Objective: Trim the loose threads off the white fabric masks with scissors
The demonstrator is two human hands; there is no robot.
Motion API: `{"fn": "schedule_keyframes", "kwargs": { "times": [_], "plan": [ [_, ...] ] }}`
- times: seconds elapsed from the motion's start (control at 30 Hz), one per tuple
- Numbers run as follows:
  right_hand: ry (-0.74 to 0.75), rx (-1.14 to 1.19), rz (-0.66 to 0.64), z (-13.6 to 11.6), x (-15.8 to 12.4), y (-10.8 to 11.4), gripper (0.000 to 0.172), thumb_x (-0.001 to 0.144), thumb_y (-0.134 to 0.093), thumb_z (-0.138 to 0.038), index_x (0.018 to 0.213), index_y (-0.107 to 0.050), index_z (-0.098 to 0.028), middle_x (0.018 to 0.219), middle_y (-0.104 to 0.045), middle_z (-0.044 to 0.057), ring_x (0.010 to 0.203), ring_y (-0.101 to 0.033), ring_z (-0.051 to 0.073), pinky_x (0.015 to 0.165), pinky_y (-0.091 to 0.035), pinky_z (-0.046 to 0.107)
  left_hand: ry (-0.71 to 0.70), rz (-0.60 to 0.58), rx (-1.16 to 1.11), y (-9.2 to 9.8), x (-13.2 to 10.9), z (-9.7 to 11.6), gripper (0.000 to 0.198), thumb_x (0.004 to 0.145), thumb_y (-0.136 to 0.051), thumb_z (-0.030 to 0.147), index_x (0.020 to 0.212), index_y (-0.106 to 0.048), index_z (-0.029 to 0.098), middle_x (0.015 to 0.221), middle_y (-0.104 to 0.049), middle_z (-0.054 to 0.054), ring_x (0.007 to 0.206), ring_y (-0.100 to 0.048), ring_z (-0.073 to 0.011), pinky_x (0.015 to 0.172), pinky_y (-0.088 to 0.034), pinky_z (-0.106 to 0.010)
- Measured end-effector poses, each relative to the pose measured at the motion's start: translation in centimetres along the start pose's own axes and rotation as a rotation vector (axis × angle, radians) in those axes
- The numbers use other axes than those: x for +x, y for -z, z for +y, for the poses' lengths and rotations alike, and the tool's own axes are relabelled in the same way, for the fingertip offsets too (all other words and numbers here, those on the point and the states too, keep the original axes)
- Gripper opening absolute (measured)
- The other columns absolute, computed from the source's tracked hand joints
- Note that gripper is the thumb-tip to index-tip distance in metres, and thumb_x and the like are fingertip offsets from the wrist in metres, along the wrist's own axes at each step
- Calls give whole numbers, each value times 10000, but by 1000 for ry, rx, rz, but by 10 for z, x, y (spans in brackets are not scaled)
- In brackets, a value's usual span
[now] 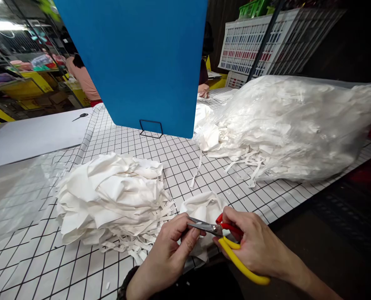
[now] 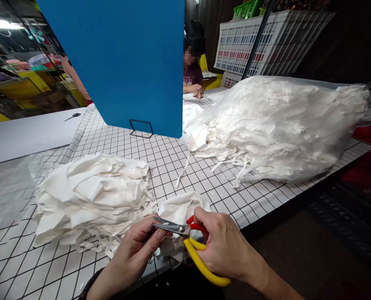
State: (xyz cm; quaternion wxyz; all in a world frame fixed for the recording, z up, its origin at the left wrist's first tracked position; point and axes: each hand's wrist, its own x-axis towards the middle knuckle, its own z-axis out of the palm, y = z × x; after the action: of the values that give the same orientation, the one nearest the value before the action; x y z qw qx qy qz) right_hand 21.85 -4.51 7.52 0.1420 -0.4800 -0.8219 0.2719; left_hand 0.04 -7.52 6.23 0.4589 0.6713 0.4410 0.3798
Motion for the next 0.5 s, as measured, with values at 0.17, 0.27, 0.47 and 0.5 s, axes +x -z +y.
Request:
{"fn": "schedule_keyframes", "kwargs": {
  "times": [0.17,0.27,0.47,0.5],
  "plan": [
    [-14,49,16,3,0,-3,294,761,-630,-289,676,-355,-229,541,-389,-82,491,-346,93,475,-258,229,18,-12,-17,0,-1,0,226,984,-455,298,889,-623,180,788,-559,-13,721,-490,-131,667,-372,-240],
    [-49,161,10,10,1,-2,318,744,-681,-313,699,-377,-228,559,-381,-87,501,-322,88,467,-260,221,56,9,-32,2,-1,-1,250,983,-451,330,889,-632,185,778,-555,-15,719,-505,-140,669,-380,-250],
    [-200,483,151,45,4,-2,369,760,-710,-418,763,-394,-228,659,-409,-72,579,-387,96,513,-364,210,112,47,293,-20,4,-23,221,910,-533,408,960,-573,196,1005,-569,-78,964,-520,-236,883,-412,-371],
    [-231,515,192,52,4,-4,388,756,-711,-447,751,-390,-228,646,-406,-74,571,-398,97,507,-369,213,120,42,413,-28,6,-31,306,833,-628,433,1014,-568,193,1096,-554,-104,1035,-497,-279,927,-395,-421]
  ]
}}
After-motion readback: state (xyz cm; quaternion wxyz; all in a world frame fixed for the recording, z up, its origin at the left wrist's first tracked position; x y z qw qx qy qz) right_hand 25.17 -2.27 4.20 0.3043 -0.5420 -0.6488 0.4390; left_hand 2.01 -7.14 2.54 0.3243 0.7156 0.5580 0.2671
